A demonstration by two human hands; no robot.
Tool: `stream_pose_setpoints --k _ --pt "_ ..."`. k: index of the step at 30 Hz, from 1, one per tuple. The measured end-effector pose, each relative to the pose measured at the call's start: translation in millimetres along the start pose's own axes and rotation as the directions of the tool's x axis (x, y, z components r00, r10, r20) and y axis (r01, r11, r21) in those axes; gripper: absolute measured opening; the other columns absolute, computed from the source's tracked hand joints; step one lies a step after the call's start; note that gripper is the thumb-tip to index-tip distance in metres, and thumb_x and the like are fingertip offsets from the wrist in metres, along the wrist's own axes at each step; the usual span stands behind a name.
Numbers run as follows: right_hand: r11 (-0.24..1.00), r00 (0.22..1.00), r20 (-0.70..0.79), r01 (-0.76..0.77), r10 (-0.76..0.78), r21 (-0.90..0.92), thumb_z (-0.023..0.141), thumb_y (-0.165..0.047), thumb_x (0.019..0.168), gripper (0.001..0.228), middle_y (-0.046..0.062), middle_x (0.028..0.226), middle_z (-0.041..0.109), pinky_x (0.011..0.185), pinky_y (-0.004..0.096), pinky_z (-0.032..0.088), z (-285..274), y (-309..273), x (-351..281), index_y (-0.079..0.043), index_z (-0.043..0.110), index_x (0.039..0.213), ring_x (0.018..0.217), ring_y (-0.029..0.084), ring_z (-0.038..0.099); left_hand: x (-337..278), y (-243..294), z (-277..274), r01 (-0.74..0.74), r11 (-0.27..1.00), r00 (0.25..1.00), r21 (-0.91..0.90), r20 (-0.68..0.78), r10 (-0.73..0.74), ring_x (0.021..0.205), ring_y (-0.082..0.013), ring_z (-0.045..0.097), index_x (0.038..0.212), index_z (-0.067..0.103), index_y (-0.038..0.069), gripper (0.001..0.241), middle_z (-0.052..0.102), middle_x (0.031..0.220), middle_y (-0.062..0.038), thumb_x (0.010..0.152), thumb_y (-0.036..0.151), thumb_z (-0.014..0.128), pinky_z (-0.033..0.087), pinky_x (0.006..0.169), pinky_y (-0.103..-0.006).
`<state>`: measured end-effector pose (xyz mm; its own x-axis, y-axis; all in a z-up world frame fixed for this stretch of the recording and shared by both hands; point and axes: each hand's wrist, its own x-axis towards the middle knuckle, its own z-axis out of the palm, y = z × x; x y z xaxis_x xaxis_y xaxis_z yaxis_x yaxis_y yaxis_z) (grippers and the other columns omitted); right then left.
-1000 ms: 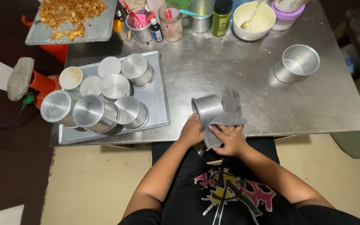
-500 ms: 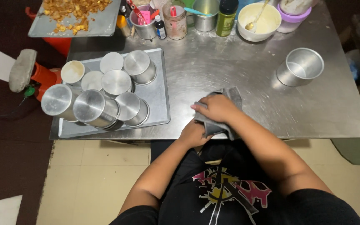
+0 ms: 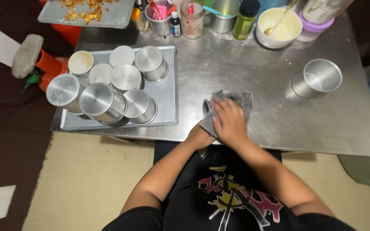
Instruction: Wiping metal cake molds with a gray cloth on a stainless steel table.
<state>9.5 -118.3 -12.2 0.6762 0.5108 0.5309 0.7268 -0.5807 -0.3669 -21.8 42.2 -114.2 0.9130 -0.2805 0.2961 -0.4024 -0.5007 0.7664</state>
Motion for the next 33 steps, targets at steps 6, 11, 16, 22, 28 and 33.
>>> stream_pose_setpoints --k 6,11,16,22,28,33 --pt "0.994 0.996 -0.085 0.024 -0.032 -0.103 0.063 -0.02 0.09 0.058 0.013 0.151 0.052 0.117 0.059 0.029 52.4 27.2 -69.4 -0.014 0.055 0.147 0.145 0.039 0.041 2.9 -39.1 29.4 -0.129 0.986 0.99 0.11 -0.041 0.134 0.127 -0.0321 0.061 0.116 0.072 0.015 0.034 0.072 0.126 -0.012 0.086 0.032 0.071 0.046 0.112 -0.0441" --pt "0.979 0.997 -0.018 0.069 -0.074 -0.191 0.065 -0.027 0.092 0.052 0.013 0.145 0.056 0.112 0.061 0.031 22.6 16.0 -24.4 -0.01 0.061 0.14 0.139 0.035 0.049 19.2 -26.4 32.4 0.216 0.974 0.973 -0.069 -0.072 -0.221 0.109 -0.0333 0.069 0.121 0.068 0.015 0.045 0.073 0.118 -0.015 0.083 0.04 0.069 0.053 0.095 -0.0417" --pt "0.985 0.986 0.089 0.146 -0.138 -0.096 0.064 -0.039 0.1 0.046 0.015 0.136 0.065 0.106 0.053 0.043 5.8 21.8 30.4 -0.005 0.067 0.131 0.128 0.037 0.059 36.7 -33.9 55.3 0.212 0.976 0.954 -0.052 -0.206 -0.218 0.104 -0.0337 0.071 0.125 0.065 0.014 0.045 0.074 0.111 -0.016 0.087 0.038 0.066 0.054 0.089 -0.0414" --pt "0.983 0.938 0.304 -0.133 0.165 -0.125 0.061 -0.051 0.105 0.05 0.023 0.118 0.071 0.097 0.049 0.049 16.6 52.4 58.3 -0.007 0.075 0.125 0.113 0.044 0.064 12.3 -3.2 46.9 0.304 0.945 0.932 -0.12 -0.167 -0.321 0.078 -0.0318 0.074 0.105 0.073 0.009 0.055 0.074 0.083 -0.015 0.091 0.06 0.059 0.057 0.074 -0.0415" --pt "0.57 0.708 0.495 -0.703 0.503 0.426 0.066 -0.042 0.103 0.046 0.016 0.112 0.073 0.094 0.039 0.053 74.6 154.9 35.3 -0.001 0.071 0.122 0.104 0.029 0.068 13.9 11.8 55.9 0.292 0.9 0.927 -0.323 -0.136 -0.349 0.075 -0.0253 0.071 0.089 0.071 0.0 0.07 0.071 0.078 -0.014 0.099 0.067 0.051 0.056 0.076 -0.0379" --pt "-0.136 0.748 0.484 -0.478 0.454 0.868 0.061 -0.039 0.106 0.039 0.009 0.12 0.07 0.098 0.034 0.053 102.4 214.1 -1.6 -0.005 0.066 0.125 0.109 0.022 0.067 71.0 -3.8 66.0 0.109 0.708 0.902 -0.697 -0.231 -0.366 0.079 -0.0159 0.061 0.089 0.074 0.0 0.063 0.068 0.082 -0.009 0.108 0.056 0.053 0.051 0.075 -0.034"
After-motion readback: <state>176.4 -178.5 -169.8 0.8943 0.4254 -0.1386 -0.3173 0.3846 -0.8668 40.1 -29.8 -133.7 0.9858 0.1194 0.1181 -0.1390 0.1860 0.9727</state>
